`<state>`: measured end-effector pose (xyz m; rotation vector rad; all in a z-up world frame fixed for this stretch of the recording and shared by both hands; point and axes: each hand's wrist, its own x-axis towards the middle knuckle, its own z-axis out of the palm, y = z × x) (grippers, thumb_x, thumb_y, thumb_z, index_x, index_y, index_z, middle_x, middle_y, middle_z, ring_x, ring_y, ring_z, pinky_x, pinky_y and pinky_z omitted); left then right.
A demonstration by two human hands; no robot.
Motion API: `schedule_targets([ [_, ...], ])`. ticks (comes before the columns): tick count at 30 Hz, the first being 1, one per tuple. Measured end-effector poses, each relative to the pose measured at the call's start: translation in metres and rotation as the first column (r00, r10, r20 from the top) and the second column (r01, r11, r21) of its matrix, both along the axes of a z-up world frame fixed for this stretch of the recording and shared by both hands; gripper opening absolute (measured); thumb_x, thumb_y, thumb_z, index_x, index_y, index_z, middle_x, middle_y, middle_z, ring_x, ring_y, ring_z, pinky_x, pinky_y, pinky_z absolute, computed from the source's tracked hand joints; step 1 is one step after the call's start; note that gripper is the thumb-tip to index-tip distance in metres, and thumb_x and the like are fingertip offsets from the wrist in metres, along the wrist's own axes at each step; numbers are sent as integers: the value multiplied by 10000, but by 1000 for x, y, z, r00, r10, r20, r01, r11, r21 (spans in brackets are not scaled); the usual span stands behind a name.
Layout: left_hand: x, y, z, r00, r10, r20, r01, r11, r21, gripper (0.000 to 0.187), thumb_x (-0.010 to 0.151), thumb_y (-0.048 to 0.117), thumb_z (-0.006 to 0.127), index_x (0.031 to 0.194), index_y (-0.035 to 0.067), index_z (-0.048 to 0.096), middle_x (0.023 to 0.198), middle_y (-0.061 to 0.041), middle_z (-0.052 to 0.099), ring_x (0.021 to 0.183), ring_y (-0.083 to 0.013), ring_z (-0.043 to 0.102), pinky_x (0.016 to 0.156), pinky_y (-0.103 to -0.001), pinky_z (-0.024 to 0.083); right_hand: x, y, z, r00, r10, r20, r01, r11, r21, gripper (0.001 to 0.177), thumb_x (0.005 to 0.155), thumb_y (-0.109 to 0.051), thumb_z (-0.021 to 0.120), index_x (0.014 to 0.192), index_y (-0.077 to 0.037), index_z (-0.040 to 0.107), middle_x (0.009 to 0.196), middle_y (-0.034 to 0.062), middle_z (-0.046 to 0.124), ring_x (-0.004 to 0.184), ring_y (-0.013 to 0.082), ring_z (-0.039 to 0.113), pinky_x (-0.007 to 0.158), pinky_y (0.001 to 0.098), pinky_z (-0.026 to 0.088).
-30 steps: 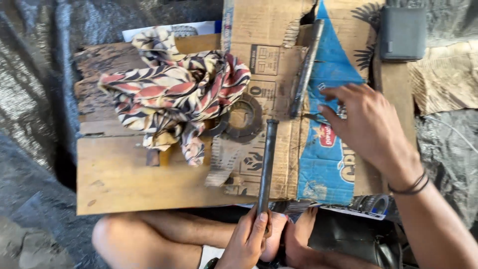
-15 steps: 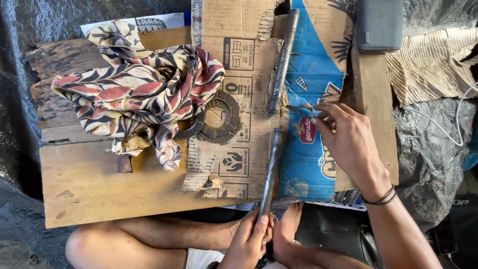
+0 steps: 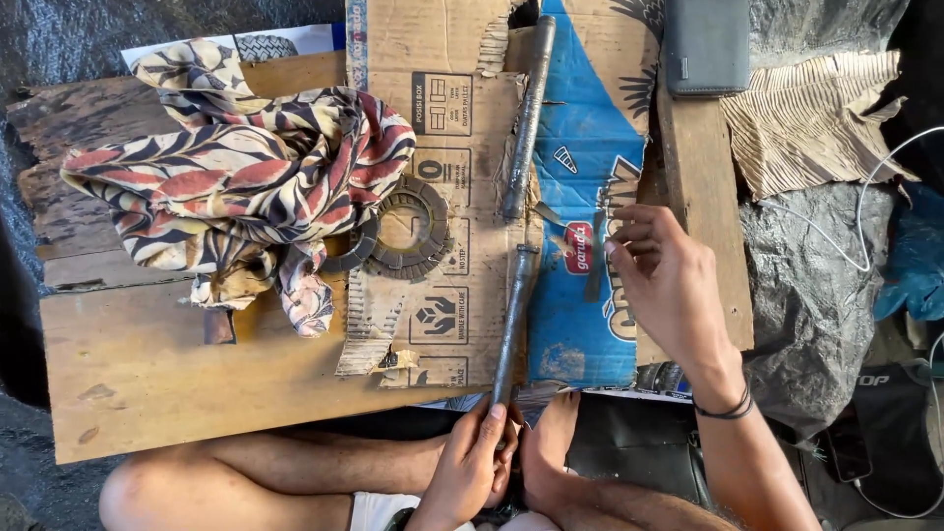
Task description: Sanding a metal rod with sandpaper to remove rust or smooth the surface, followed by wiping it with a cloth.
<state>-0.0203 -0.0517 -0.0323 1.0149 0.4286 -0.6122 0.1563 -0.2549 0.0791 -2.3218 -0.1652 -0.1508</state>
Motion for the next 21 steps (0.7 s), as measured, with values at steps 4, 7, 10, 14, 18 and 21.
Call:
schedule_targets([
  [4, 7, -2, 0, 1000, 0, -4, 0, 1000, 0, 376, 1091, 316, 447, 1034, -17, 613, 674, -63, 499, 479, -111, 369, 424, -263, 315, -8, -4, 4, 980, 174, 93, -145, 955, -258, 507, 837, 106, 603, 1319, -49, 626, 931, 103, 621, 784, 205, 612, 693, 349, 515],
  [7, 7, -2, -4, 999, 27, -17, -28, 998, -59, 362, 1086, 282, 461, 1055, -44, 615, 701, -77, 510, 509, -115, 395, 419, -257, 318, -10, -10, -1, 937, 342, 73, -297, 887, -353, 513, 773, 62, 608, 1240, -116, 725, 1290, 173, 580, 1071, 308, 570, 902, 383, 496],
  [10, 9, 0, 0, 1000, 19, 7, -18, 995, -94, 376, 1085, 301, 461, 1039, -43, 607, 663, -73, 492, 468, -113, 369, 422, -257, 313, -10, -15, -6, 946, 317, 72, -260, 871, -417, 358, 852, -32, 639, 1145, -180, 782, 1344, 115, 576, 1099, 299, 539, 967, 393, 461],
  [14, 11, 4, 8, 998, -31, 48, 32, 999, -4, 419, 1078, 320, 434, 1057, -48, 633, 698, -97, 592, 474, -99, 405, 429, -241, 313, -11, -22, -7, 961, 262, 93, -192, 868, -458, 193, 812, -164, 771, 1002, -136, 796, 1384, 114, 549, 1173, 306, 484, 1007, 438, 421],
  [18, 10, 8, 19, 996, -75, 57, 66, 986, 156, 463, 1057, 333, 408, 1084, -37, 685, 769, -112, 693, 512, -103, 451, 460, -241, 341, -19, -28, -28, 899, 245, 364, -113, 931, -347, 184, 786, -115, 854, 924, -234, 826, 1349, 59, 572, 1201, 275, 450, 1086, 416, 408],
  [21, 4, 18, 23, 937, -269, 223, 105, 825, 555, 362, 1044, 326, 445, 1011, 46, 672, 617, -30, 562, 541, -130, 445, 520, -332, 377, -31, -32, -52, 701, 186, 688, -40, 974, -223, 158, 837, -85, 889, 754, -76, 755, 1152, 121, 654, 979, 192, 508, 960, 400, 363],
])
